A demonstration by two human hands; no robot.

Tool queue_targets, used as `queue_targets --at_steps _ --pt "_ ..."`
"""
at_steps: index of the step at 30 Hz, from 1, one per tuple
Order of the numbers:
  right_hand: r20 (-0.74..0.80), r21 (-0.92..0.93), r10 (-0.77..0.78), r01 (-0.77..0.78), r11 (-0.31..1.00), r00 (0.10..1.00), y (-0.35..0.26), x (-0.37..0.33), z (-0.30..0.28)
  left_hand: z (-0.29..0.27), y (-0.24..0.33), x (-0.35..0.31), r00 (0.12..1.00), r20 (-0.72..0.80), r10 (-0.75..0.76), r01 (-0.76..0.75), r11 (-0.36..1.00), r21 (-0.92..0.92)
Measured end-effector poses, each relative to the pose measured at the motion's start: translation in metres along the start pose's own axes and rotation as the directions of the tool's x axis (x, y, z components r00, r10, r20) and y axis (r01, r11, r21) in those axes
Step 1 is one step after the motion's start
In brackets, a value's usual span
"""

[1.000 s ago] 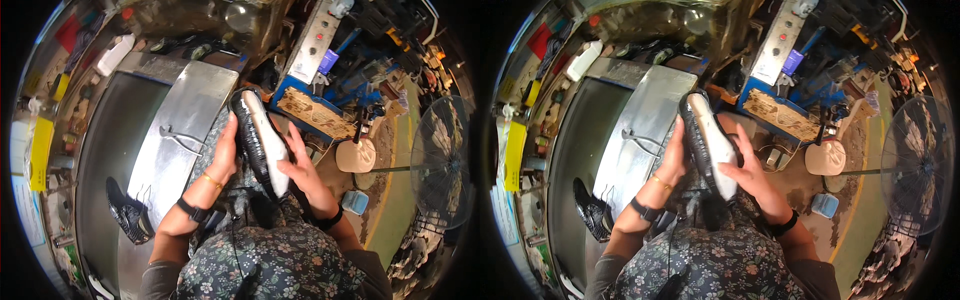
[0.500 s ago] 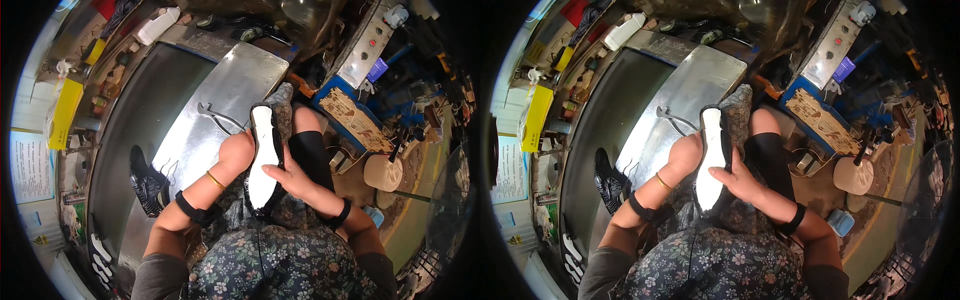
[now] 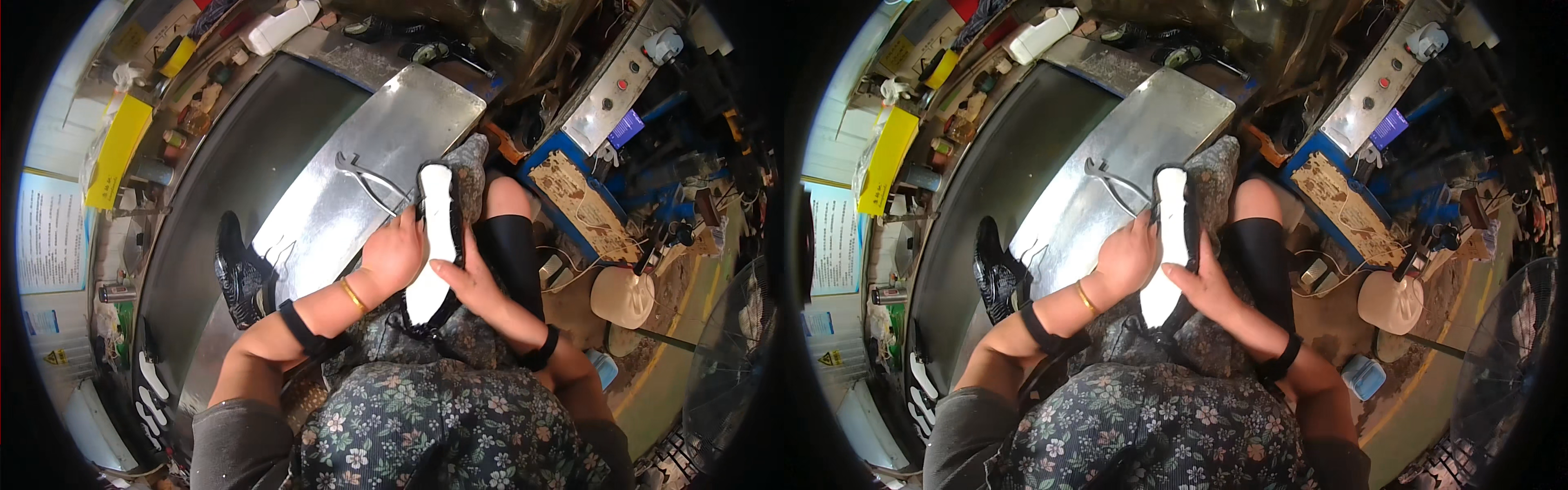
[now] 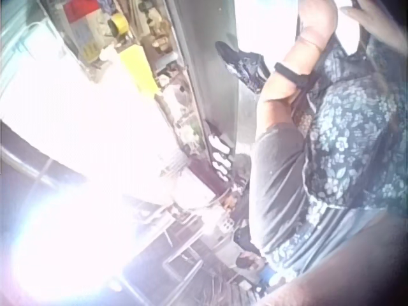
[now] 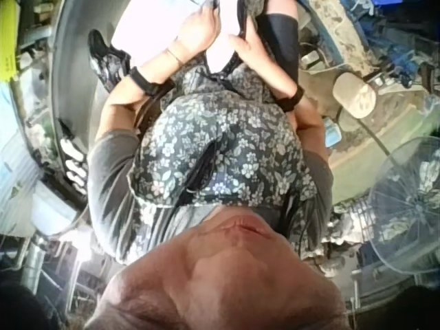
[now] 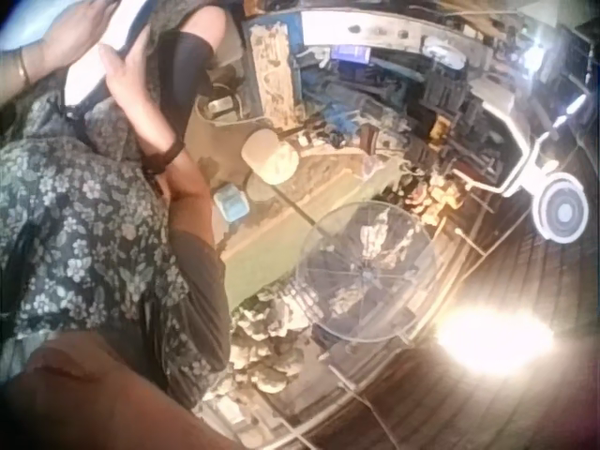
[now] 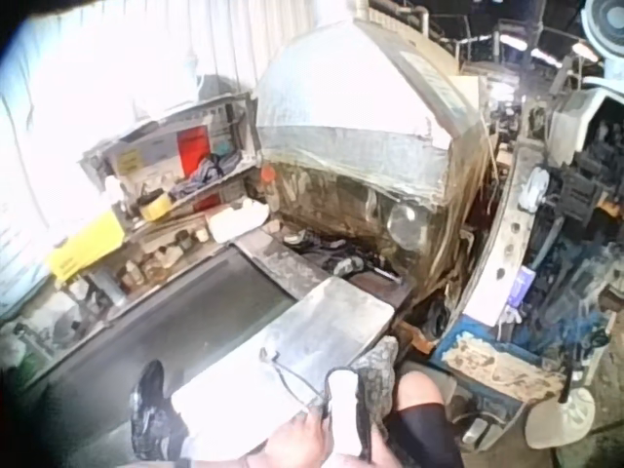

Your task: Assembling shoe components by positioning the shoe upper and sole onto a lasting machine and using pliers for adjustments.

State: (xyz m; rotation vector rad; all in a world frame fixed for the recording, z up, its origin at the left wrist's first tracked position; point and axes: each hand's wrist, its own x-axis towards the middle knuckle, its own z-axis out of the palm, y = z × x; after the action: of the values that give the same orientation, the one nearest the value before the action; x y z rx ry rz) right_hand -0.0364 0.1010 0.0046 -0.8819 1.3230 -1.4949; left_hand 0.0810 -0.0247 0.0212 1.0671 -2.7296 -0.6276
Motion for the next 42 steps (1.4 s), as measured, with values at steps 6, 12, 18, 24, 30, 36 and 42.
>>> queue_targets --at_steps 6,12,18,24,30,36,42 --pt "0.193 0.416 0.148 -0.218 0.883 0.970 -0.021 0.012 -0.022 -0.002 -0.010 0.005 0.808 0.563 -0.174 0.403 -0.534 -0.744" --pt "0.171 0.198 -0.058 0.023 0.980 0.984 -0.061 0.025 -0.039 -0.052 0.016 0.019 0.921 0.212 -0.328 0.189 -0.101 -0.977" --pt "-0.224 0.314 0.029 0.044 0.948 0.974 -0.122 -0.031 -0.105 -0.044 0.032 0.003 0.977 0.126 0.173 0.095 0.176 -0.980" --pt "-0.528 -0.664 -0.653 0.215 0.716 0.543 -0.204 -0.075 -0.267 -0.027 -0.031 -0.019 0.928 0.336 0.162 0.151 0.660 -0.736" --pt "-0.639 -0.691 -0.710 -0.627 0.361 0.297 -0.253 -0.089 -0.399 0.002 -0.042 -0.035 0.945 0.190 0.267 -0.205 0.934 -0.292" --pt "-0.719 -0.668 -0.572 -0.618 0.414 0.394 -0.270 -0.095 -0.436 0.006 -0.026 -0.028 0.915 0.164 0.368 -0.375 0.927 0.009" --pt "-0.684 -0.602 -0.592 -0.788 0.128 0.427 -0.253 -0.074 -0.398 0.008 -0.018 -0.030 0.930 0.110 0.351 -0.360 0.930 0.072"
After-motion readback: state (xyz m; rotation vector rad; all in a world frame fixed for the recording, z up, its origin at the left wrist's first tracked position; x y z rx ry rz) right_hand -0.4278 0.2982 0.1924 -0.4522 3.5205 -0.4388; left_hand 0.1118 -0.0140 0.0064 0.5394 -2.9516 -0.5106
